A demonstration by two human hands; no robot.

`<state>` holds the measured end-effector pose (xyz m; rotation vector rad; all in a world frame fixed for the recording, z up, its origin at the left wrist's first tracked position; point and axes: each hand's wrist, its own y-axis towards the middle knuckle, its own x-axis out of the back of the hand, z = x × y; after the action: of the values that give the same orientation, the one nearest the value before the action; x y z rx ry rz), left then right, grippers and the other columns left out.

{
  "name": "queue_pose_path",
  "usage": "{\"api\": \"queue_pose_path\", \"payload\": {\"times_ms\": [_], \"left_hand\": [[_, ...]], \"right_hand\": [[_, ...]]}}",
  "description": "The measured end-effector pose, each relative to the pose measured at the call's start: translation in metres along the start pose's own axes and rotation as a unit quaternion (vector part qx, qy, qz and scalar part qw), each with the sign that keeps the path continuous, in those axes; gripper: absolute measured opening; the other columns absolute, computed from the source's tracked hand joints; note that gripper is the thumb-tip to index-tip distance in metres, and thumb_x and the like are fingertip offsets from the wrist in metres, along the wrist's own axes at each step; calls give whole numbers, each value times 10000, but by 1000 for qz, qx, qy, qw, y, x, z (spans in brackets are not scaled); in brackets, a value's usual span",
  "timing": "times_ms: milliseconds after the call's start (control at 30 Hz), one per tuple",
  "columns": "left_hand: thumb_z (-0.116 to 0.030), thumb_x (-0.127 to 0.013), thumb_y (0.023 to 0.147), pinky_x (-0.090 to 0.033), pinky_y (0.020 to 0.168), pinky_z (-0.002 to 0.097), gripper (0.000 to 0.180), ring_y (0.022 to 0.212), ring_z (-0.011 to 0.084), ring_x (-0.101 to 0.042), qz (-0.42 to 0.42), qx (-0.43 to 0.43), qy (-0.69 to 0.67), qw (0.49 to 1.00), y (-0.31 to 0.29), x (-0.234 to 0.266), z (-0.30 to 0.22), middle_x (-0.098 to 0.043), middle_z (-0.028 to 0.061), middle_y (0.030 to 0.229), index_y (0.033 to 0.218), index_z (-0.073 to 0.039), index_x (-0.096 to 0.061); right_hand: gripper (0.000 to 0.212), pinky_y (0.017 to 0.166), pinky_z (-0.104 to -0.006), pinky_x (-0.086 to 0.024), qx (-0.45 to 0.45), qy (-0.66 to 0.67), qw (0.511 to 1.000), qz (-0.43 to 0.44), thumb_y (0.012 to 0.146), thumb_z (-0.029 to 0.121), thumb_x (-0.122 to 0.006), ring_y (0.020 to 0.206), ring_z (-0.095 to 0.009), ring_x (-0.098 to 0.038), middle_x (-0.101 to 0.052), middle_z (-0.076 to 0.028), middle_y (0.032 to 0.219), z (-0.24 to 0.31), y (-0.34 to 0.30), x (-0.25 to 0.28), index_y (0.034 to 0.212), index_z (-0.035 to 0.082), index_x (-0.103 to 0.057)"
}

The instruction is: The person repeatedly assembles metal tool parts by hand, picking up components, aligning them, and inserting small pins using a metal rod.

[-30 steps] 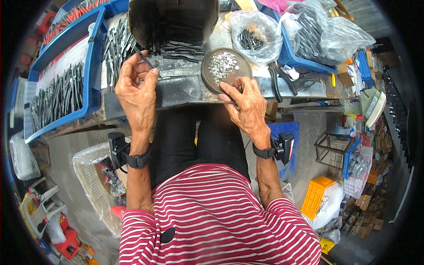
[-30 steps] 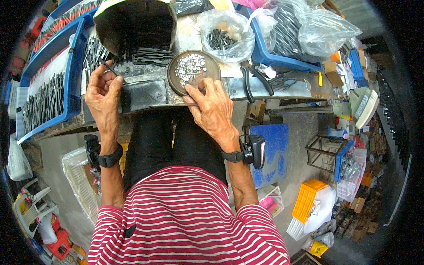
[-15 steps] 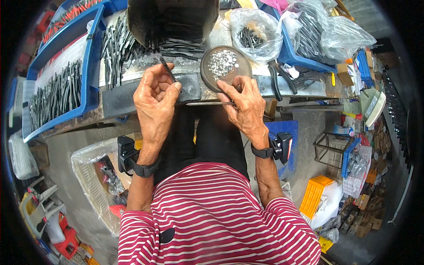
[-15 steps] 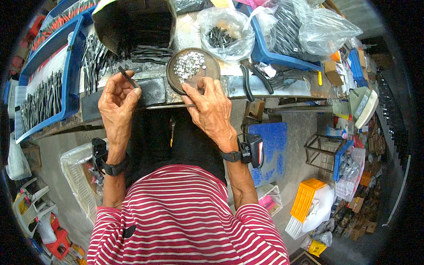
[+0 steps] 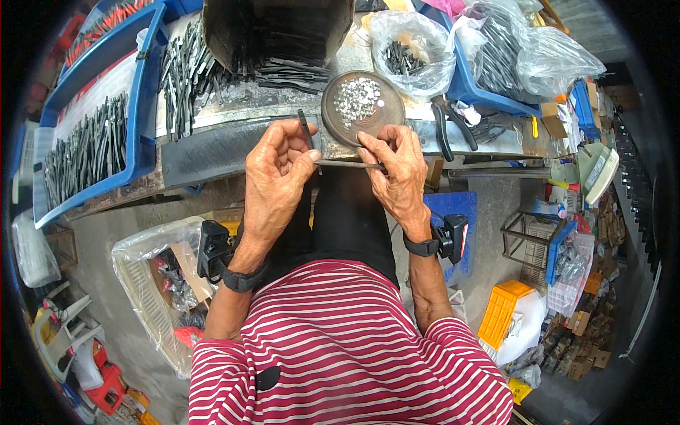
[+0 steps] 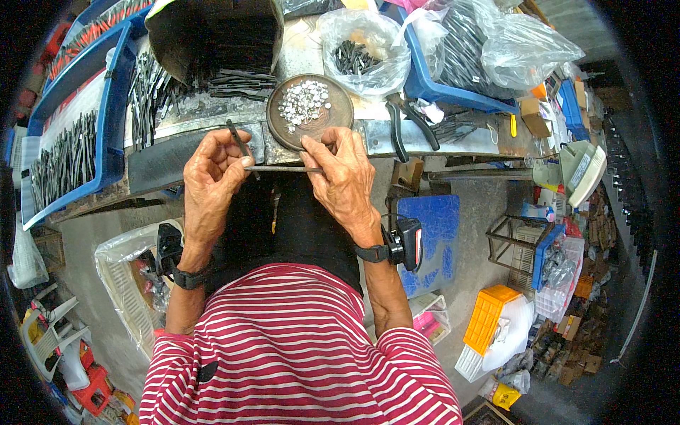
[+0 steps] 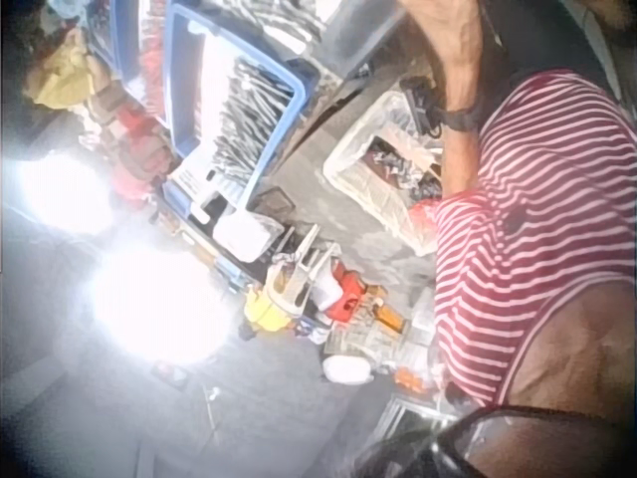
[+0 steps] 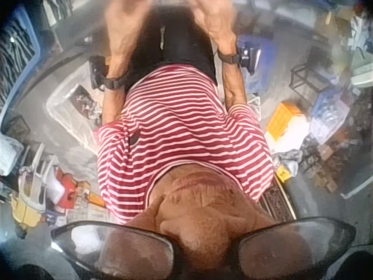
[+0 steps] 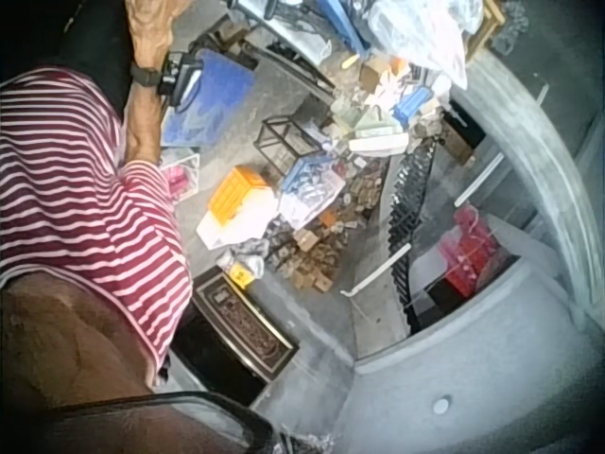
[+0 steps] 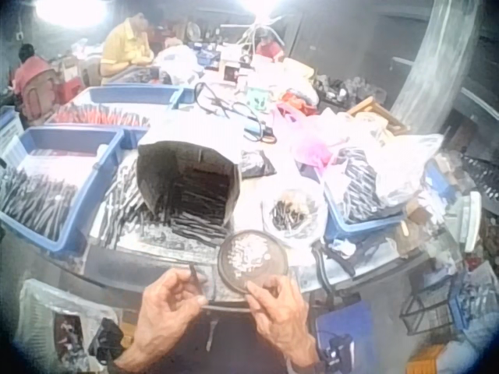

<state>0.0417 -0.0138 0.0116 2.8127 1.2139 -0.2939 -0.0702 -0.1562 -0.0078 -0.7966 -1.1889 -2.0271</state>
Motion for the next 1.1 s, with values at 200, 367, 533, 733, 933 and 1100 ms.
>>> {"api": "queue_pose_path", "payload": {"times_ms": [200, 367, 533, 733, 933, 1100], "left_hand": [[-31, -535, 815, -389, 605, 164, 128, 680, 19, -450, 24, 19, 14, 999, -1, -1, 1, -513, -12, 800, 931, 1, -491], [-136, -520, 845, -308, 523, 154, 111, 592, 12, -376, 68, 47, -11, 997, -3, -4, 5, -482, -47, 707, 890, -34, -516], [-146, -507, 851, -350, 576, 175, 123, 623, 39, -423, 88, 50, 18, 995, -3, -7, 11, -518, 0, 709, 822, -27, -500], [-140, -509, 849, -424, 650, 202, 144, 676, 80, -528, 90, 82, -44, 992, -4, -16, 11, -593, 63, 790, 872, 2, -515], [-92, -541, 830, -429, 628, 187, 156, 652, 79, -536, 65, 71, -70, 993, -6, -23, 17, -588, 49, 778, 934, 22, -522], [-67, -563, 810, -438, 612, 182, 172, 658, 71, -538, 38, 80, -83, 993, -10, -26, 18, -584, 43, 777, 948, 26, -518]], "right_hand": [[179, 571, -326, -419, 21, -5, 1000, -15, 678, 80, -660, 712, -226, -496, -519, -62, 802, 1, 4, -2, 853, 86, -622], [144, 584, -326, -412, 18, 31, 999, -12, 658, 44, -647, 699, -237, -492, -520, -52, 757, 3, 8, -1, 790, 69, -594], [118, 600, -332, -410, 0, 52, 999, -14, 658, 17, -629, 702, -250, -493, -527, -73, 748, 2, 10, -1, 762, 50, -585], [70, 607, -290, -410, -116, 214, 970, -21, 696, 8, -617, 696, -191, -516, -533, -71, 742, 17, 7, 6, 757, 5, -584], [74, 618, -243, -426, -199, 366, 909, -16, 735, -1, -620, 705, -130, -524, -552, -59, 765, 33, -9, 7, 809, -5, -607], [64, 592, -254, -412, -150, 313, 937, -31, 726, 0, -624, 673, -150, -518, -535, -62, 731, 37, -14, 8, 785, -4, -599]]}}
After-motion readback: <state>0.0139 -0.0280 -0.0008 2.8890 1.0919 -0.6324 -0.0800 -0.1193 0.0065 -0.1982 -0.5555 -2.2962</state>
